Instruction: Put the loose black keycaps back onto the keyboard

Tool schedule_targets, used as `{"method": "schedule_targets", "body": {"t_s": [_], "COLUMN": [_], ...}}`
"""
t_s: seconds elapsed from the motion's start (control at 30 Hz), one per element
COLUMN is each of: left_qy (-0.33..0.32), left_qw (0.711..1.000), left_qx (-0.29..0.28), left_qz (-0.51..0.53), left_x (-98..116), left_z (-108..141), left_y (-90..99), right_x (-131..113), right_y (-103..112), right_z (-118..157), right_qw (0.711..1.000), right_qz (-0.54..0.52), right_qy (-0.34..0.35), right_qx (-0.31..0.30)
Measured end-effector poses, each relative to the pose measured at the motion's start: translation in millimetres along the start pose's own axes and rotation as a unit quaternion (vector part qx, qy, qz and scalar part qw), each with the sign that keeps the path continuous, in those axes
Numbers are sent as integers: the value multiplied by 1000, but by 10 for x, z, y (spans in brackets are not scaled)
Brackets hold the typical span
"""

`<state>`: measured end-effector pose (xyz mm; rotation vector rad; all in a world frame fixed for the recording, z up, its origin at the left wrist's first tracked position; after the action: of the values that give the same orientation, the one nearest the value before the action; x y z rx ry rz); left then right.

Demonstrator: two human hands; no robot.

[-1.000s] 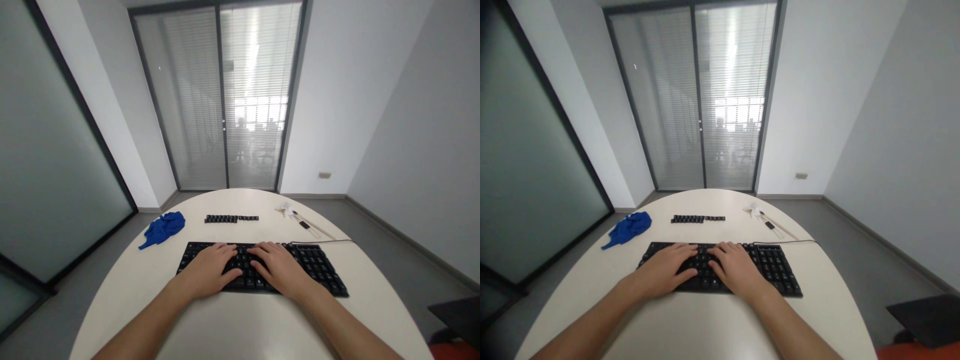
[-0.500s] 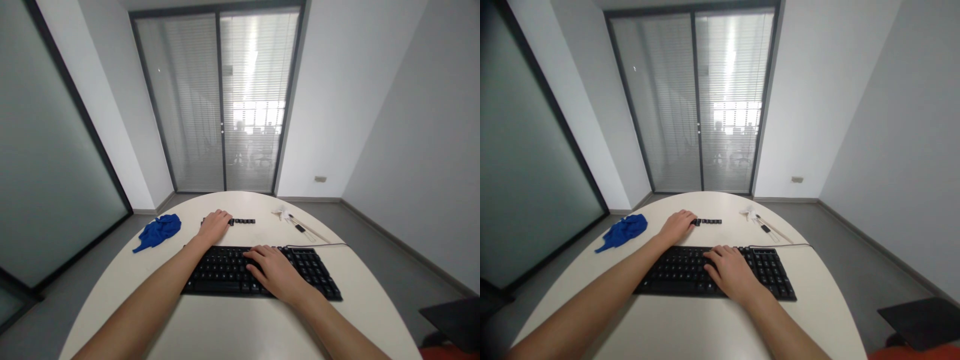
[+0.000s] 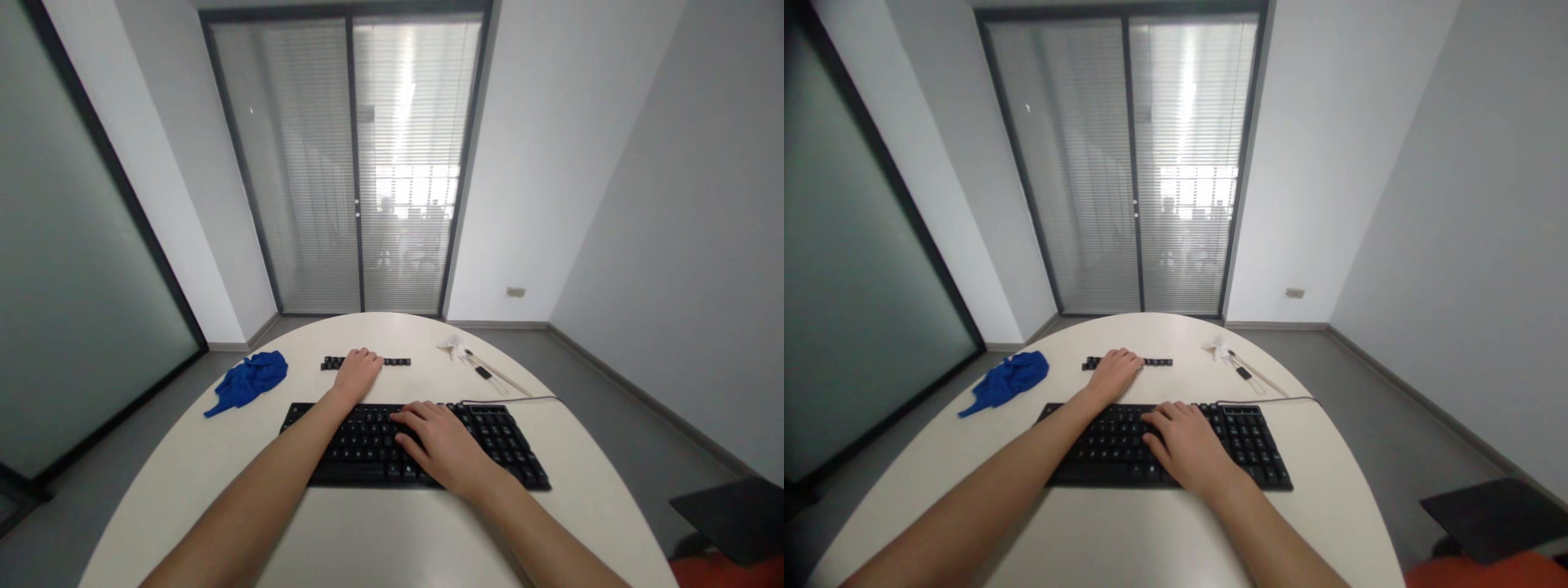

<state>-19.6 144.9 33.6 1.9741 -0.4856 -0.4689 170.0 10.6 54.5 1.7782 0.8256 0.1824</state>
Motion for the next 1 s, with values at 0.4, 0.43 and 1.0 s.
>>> {"method": "schedule_targets", "body": {"t_s": [0.4,0.43,1.0], "left_qy": [70,92,171], "left_qw": [992,984,913], "left_qx": [45,57,70], "left_qz": [98,144,365], "left_x": [163,164,108], "left_z": [603,686,1134], "left_y": [526,546,531], "right_x": [20,21,18], "right_y": [-37,-39,-34], "right_z": [-8,-5,-9], "right_qw": [1000,1000,1000], "right_qz": [10,10,10], "right_qy": [10,12,15], "right_qx": [2,3,8]}}
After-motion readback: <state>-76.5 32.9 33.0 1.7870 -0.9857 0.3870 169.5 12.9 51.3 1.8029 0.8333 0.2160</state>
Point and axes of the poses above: each hand's wrist, its own z-axis away from the middle knuckle, its own y-axis out of the back of the hand, x = y × z, the point moved 1 cm from there along -z, towards the middle knuckle, and after that the axes turned 7 degrees about x, right-handed, at the moved point
